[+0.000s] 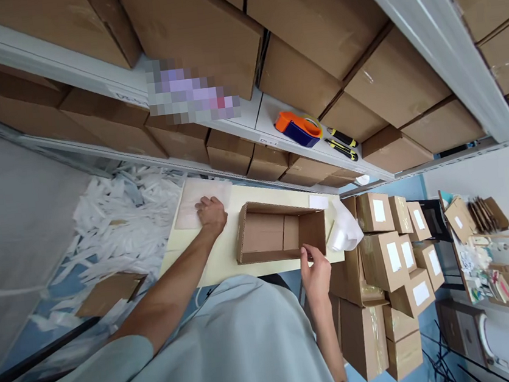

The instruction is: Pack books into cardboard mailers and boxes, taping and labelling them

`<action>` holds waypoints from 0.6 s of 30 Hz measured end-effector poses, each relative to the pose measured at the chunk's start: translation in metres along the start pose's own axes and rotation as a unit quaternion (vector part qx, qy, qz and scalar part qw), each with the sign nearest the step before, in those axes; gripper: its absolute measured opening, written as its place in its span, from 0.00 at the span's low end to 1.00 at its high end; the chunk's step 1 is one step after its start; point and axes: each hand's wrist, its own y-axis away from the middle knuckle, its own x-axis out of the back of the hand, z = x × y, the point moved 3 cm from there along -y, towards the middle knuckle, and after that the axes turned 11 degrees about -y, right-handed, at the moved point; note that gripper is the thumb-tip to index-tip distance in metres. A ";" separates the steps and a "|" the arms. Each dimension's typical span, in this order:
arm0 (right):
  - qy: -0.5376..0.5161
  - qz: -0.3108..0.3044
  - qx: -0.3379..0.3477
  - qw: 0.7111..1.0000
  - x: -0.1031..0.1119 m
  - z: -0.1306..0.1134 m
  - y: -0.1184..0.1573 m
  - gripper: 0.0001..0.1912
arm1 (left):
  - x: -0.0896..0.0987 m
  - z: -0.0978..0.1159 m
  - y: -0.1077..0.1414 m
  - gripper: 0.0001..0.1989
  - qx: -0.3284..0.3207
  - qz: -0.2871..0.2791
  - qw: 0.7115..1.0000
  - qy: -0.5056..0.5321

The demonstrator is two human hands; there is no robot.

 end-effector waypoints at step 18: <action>-0.061 -0.033 0.007 0.998 0.004 0.012 -0.010 0.25 | 0.055 -0.074 -0.028 0.41 0.209 0.025 0.977 -0.021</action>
